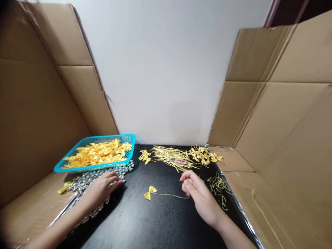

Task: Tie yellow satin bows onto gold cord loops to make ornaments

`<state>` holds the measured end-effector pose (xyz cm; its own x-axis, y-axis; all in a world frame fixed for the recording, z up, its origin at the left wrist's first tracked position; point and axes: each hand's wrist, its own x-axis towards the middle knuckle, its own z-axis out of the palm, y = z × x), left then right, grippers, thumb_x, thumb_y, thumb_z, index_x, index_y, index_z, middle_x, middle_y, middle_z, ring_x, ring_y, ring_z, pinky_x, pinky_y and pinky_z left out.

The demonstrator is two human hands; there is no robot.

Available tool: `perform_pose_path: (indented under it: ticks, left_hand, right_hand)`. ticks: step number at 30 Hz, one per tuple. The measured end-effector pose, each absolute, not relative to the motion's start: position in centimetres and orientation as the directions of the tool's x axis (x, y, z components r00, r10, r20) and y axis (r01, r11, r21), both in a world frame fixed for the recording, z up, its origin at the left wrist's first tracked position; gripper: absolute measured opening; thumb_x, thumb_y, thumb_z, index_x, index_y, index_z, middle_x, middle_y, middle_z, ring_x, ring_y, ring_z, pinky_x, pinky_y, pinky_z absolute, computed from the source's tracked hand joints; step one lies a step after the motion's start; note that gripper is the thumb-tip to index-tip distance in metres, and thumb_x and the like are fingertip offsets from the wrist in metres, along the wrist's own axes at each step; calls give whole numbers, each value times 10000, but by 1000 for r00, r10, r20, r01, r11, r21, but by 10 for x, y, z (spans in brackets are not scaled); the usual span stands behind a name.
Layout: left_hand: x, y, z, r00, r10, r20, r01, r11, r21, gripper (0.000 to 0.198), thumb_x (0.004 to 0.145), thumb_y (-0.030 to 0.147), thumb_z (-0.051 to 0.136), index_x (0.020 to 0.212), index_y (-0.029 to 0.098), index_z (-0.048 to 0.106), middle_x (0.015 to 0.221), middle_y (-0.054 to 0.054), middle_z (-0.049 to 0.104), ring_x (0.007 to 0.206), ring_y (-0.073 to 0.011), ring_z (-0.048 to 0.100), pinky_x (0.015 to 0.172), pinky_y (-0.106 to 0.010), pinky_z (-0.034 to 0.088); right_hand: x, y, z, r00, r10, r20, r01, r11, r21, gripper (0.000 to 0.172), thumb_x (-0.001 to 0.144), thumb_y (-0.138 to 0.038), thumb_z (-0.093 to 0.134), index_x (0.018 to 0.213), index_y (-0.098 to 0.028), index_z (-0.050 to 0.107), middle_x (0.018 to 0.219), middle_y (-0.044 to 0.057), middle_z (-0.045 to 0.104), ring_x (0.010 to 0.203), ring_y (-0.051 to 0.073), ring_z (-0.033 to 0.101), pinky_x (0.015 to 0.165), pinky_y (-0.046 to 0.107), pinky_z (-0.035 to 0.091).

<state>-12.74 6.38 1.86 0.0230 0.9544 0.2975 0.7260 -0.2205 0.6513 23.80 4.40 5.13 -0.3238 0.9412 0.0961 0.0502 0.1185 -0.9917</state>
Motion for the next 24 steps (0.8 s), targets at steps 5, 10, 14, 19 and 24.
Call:
perform_pose_path:
  ticks: [5,10,14,19,24]
  left_hand:
    - [-79,91,83,-42,949,313,344,-280,896,313,746,494,710,751,188,772,678,-63,723,638,-206,613,618,-281,460]
    - [-11,103,149,-46,926,374,-169,-376,911,450,611,557,802,838,172,750,793,-67,739,594,-113,555,610,-226,483]
    - [17,89,167,-40,927,373,-441,-351,826,526,542,536,861,935,217,719,827,-35,739,600,-78,565,574,-175,483]
    - [25,81,163,22,954,298,-574,-232,785,457,532,378,922,893,189,715,835,-62,749,587,-85,594,530,-180,503]
    - [25,78,159,89,970,226,-663,-112,740,401,550,311,928,864,175,718,895,-89,763,602,-95,609,535,-185,520]
  right_hand:
    - [205,55,102,-376,865,333,16,366,-931,319,930,-521,512,969,-207,558,679,-30,504,666,133,482,687,277,371]
    - [175,67,153,-235,794,560,-240,511,-825,266,918,-468,547,969,-207,541,611,-50,523,546,98,420,555,240,322]
    - [163,60,165,-157,760,630,-320,564,-761,237,923,-435,543,974,-215,470,597,-67,522,528,82,399,551,221,334]
    - [154,58,151,-98,762,640,-393,561,-729,251,911,-387,568,855,-238,374,616,-102,366,511,65,281,468,176,261]
    - [145,61,146,-151,727,670,-471,543,-695,286,877,-329,608,801,-232,349,617,-107,281,524,65,219,477,177,224]
